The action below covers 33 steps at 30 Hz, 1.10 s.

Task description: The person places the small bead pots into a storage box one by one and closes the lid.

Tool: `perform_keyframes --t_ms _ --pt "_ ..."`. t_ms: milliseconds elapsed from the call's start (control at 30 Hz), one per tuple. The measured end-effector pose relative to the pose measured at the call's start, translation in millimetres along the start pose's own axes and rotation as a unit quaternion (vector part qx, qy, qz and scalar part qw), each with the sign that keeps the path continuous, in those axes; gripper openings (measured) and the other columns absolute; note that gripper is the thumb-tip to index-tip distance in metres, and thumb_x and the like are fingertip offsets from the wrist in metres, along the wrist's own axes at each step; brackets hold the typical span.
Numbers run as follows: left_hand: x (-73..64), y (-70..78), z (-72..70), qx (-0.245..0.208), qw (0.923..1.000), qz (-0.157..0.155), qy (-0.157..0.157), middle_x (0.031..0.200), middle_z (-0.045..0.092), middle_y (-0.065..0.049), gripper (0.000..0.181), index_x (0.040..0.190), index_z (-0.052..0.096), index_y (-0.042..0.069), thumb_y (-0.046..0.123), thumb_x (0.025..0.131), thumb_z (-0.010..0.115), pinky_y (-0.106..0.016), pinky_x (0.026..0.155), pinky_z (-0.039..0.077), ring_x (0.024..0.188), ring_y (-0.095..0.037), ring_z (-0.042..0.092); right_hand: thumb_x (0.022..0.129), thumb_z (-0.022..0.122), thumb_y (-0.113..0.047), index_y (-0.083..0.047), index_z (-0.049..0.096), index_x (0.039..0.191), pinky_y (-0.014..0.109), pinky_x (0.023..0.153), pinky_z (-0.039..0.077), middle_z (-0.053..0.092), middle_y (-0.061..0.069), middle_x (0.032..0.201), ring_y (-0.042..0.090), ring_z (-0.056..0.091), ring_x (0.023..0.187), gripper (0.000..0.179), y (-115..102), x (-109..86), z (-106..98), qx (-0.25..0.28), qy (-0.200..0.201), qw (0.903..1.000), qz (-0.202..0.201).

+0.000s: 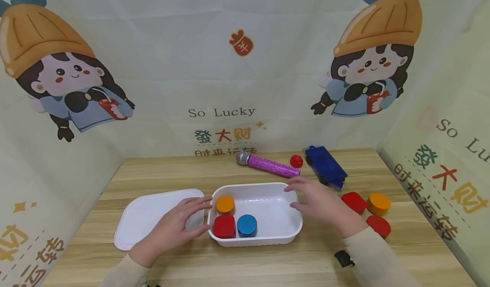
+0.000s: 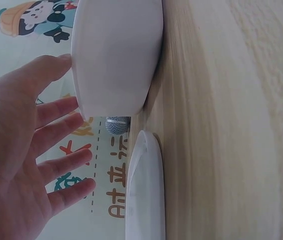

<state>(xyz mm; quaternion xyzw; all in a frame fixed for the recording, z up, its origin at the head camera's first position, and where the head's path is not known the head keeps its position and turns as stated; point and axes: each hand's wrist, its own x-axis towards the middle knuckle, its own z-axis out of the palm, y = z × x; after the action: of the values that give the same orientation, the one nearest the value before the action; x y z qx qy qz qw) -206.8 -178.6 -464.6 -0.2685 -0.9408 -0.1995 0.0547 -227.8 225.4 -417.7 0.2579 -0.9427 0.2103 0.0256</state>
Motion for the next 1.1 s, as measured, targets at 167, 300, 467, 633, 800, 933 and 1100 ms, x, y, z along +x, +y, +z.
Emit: perform_keyframes --t_ms 167,300,467,633,800,933,1100 --pt "-0.6 -0.4 -0.1 0.002 1.0 0.006 0.0 0.153 0.057 0.001 0.054 0.139 0.066 0.022 0.047 0.092 0.074 -0.051 0.112 0.05 0.139 -0.024 0.052 0.087 0.083 -0.013 -0.008 0.073 0.124 0.056 0.099 0.057 0.068 0.014 0.135 0.039 0.062 0.126 0.038 22 -10.7 -8 0.0 0.036 0.9993 -0.011" --pt "-0.8 -0.5 0.4 -0.002 1.0 0.007 -0.002 0.153 0.057 0.001 0.053 0.139 0.066 0.022 0.048 0.093 0.074 -0.052 0.111 0.05 0.139 -0.024 0.052 0.088 0.082 -0.011 -0.006 0.072 0.125 0.058 0.1 0.055 0.067 0.017 0.133 0.041 0.062 0.124 0.039 40 -19.7 -14 -0.007 0.041 0.9991 -0.008" --pt "-1.2 -0.2 -0.4 -0.002 1.0 0.006 0.002 0.153 0.057 0.001 0.054 0.139 0.066 0.022 0.047 0.092 0.075 -0.052 0.111 0.05 0.139 -0.024 0.052 0.088 0.081 -0.011 -0.003 0.072 0.121 0.061 0.101 0.054 0.068 0.02 0.129 0.044 0.062 0.121 0.035 59 -27.9 -18 -0.021 0.041 0.9989 0.006" --pt "-1.0 -0.8 -0.2 -0.003 1.0 0.007 0.003 0.153 0.057 0.001 0.054 0.139 0.066 0.022 0.047 0.092 0.075 -0.051 0.111 0.05 0.138 -0.024 0.052 0.086 0.084 -0.016 -0.001 0.074 0.116 0.058 0.096 0.057 0.069 0.023 0.126 0.044 0.065 0.115 0.036 73 -34.9 -18 -0.04 0.029 0.9987 0.012" --pt "-1.9 -0.5 -0.7 -0.006 1.0 0.001 -0.002 0.153 0.057 0.0 0.054 0.139 0.066 0.022 0.047 0.091 0.075 -0.052 0.111 0.05 0.138 -0.024 0.052 0.084 0.086 -0.02 -0.003 0.075 0.115 0.064 0.1 0.053 0.069 0.023 0.126 0.047 0.064 0.117 0.038 81 -40.7 -15 -0.049 0.021 0.9984 0.018" --pt "-2.3 0.0 -1.1 -0.008 1.0 0.0 -0.002 0.154 0.056 0.001 0.055 0.139 0.066 0.022 0.046 0.091 0.076 -0.052 0.112 0.05 0.139 -0.024 0.052 0.084 0.086 -0.022 -0.005 0.075 0.116 0.063 0.099 0.053 0.07 0.022 0.126 0.046 0.065 0.117 0.038 86 -43.5 -11 -0.046 0.02 0.9985 0.022" --pt "-1.4 -0.6 -0.5 -0.004 1.0 0.003 0.001 0.154 0.056 0.002 0.055 0.14 0.065 0.023 0.047 0.092 0.075 -0.051 0.112 0.049 0.139 -0.023 0.051 0.083 0.087 -0.022 -0.006 0.075 0.115 0.059 0.096 0.056 0.074 0.016 0.12 0.039 0.069 0.112 0.038 92 -45.3 -9 -0.038 0.021 0.9991 -0.003"
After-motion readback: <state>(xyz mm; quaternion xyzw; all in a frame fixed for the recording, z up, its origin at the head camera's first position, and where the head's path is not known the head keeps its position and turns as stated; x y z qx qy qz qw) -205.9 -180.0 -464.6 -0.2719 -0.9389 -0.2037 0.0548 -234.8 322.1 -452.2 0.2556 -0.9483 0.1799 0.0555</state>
